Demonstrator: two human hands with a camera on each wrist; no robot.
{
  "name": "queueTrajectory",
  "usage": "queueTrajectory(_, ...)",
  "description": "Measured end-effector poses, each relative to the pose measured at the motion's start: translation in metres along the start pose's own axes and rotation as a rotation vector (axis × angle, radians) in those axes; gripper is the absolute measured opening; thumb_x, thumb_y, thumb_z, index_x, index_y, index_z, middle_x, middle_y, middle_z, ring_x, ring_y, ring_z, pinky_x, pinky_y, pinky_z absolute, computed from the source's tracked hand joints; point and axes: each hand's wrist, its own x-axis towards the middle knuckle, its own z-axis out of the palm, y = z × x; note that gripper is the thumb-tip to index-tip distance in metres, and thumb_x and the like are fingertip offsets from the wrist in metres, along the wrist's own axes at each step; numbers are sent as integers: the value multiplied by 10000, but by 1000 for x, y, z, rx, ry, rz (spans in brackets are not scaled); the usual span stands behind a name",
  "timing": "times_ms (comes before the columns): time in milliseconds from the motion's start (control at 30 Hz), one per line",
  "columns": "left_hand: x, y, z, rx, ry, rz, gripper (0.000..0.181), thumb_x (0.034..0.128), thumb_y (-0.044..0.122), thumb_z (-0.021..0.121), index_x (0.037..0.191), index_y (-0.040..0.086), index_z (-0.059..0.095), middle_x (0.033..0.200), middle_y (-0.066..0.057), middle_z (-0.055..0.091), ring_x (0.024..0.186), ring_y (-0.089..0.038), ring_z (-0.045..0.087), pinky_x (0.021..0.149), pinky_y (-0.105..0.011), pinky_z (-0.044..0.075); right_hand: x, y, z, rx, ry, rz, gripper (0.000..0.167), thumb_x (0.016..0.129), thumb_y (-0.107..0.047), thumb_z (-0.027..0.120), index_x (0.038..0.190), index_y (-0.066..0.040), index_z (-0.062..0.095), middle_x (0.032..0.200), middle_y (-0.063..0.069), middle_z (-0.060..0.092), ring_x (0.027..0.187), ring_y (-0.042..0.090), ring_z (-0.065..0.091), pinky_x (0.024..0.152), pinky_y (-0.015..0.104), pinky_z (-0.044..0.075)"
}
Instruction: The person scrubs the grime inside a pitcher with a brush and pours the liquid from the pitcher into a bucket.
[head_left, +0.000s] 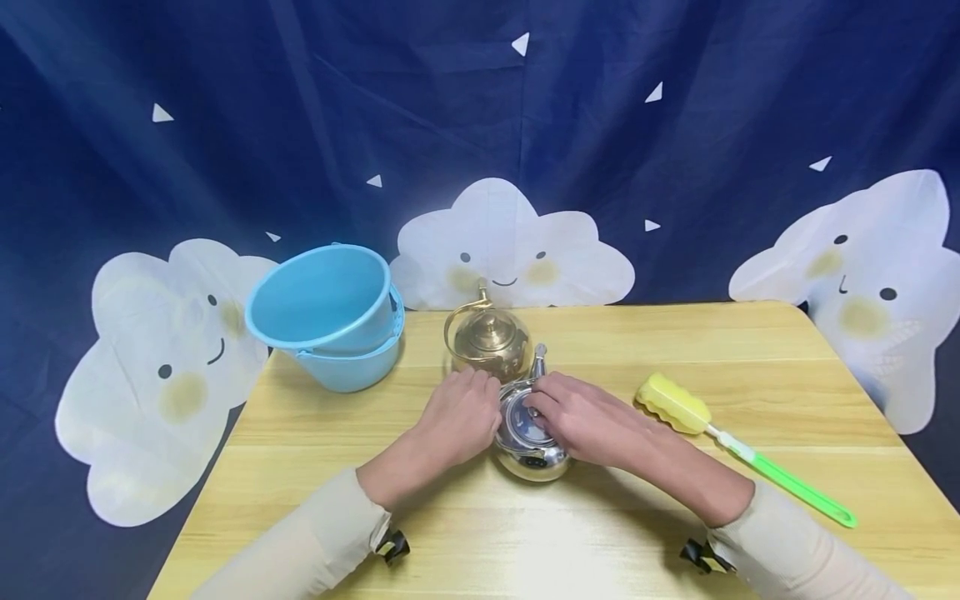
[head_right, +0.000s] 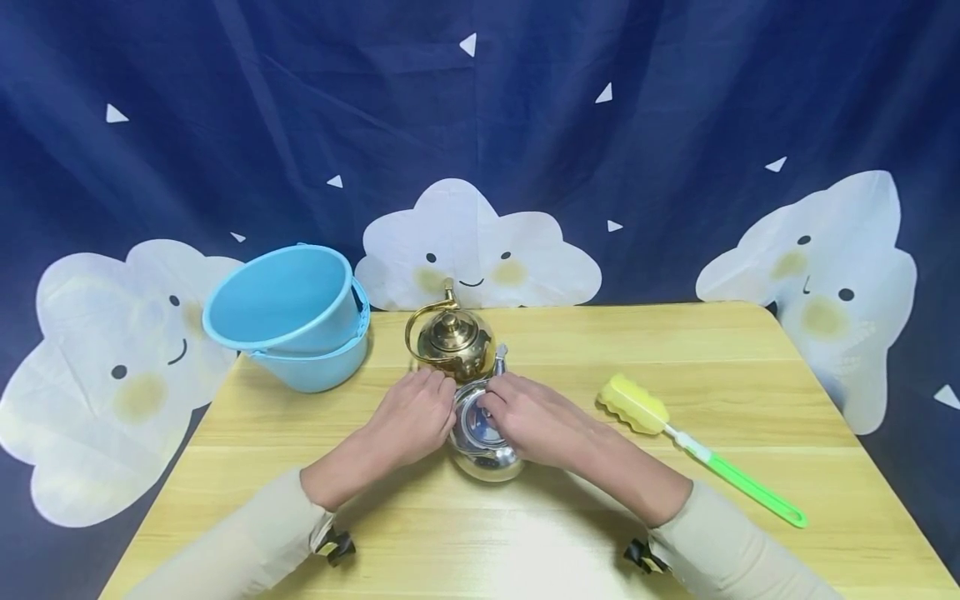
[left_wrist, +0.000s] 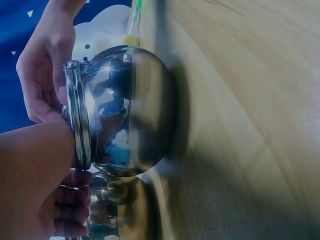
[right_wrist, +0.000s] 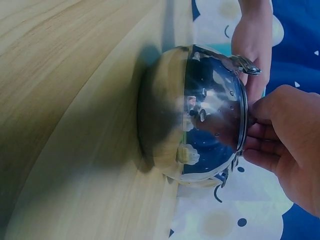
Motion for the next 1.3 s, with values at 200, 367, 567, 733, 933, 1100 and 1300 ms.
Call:
queueTrajectory(200, 3, 3, -1, -6, -24, -12, 180, 937, 268, 612, 884, 97, 603, 773, -9, 569, 704, -168, 501, 624, -295, 461, -1, 0, 0, -5, -2, 2, 203, 911, -82, 720, 1110, -49, 711, 1048, 43, 689, 941, 159, 663, 866, 284, 622)
queueTrajectory(367, 6, 5, -3, 21, -29, -6, 189, 965, 271, 598, 902, 96, 633, 783, -9, 602, 713, -167, 531, 640, -302, 486, -1, 0, -1, 0, -11, 5, 192, 914, -67, 704, 1105, -48, 707, 1037, 42, 681, 926, 153, 654, 854, 278, 621)
queueTrajectory(567, 6, 6, -5, 23, -24, -14, 194, 966, 278, 613, 911, 95, 644, 786, -13, 611, 710, -165, 536, 628, -297, 487, 0, 1, 0, -2, 9, -8, 193, 896, -76, 730, 1085, -39, 713, 1005, 43, 678, 892, 143, 645, 821, 267, 618)
queueTrajectory(733, 6, 6, -4, 12, -15, -18, 195, 966, 278, 618, 903, 95, 642, 788, -20, 618, 713, -174, 549, 625, -306, 490, 0, 3, 1, -8, 30, -22, 193, 886, -95, 754, 1066, -38, 717, 989, 40, 681, 878, 141, 647, 806, 266, 615)
queueTrajectory(933, 6, 7, -5, 10, -52, -27, 219, 992, 294, 601, 938, 87, 649, 814, -23, 630, 743, -177, 566, 649, -310, 509, 1, 3, -2, 6, 25, -11, 198, 906, -102, 726, 1095, -41, 717, 1006, 35, 680, 895, 143, 648, 817, 271, 615)
queueTrajectory(1100, 7, 7, -6, 11, -86, -37, 242, 1013, 308, 575, 965, 85, 654, 827, -24, 626, 758, -175, 560, 661, -307, 509, 2, 3, -6, 13, 15, 2, 204, 920, -107, 720, 1112, -39, 713, 1026, 42, 684, 913, 145, 652, 826, 275, 617)
queueTrajectory(1300, 6, 7, -6, 18, -87, -40, 253, 1029, 315, 550, 967, 91, 651, 835, -27, 633, 763, -175, 565, 664, -306, 510, 3, 4, -9, 1, 6, 4, 209, 923, -108, 722, 1119, -34, 715, 1052, 54, 702, 947, 158, 673, 858, 277, 624)
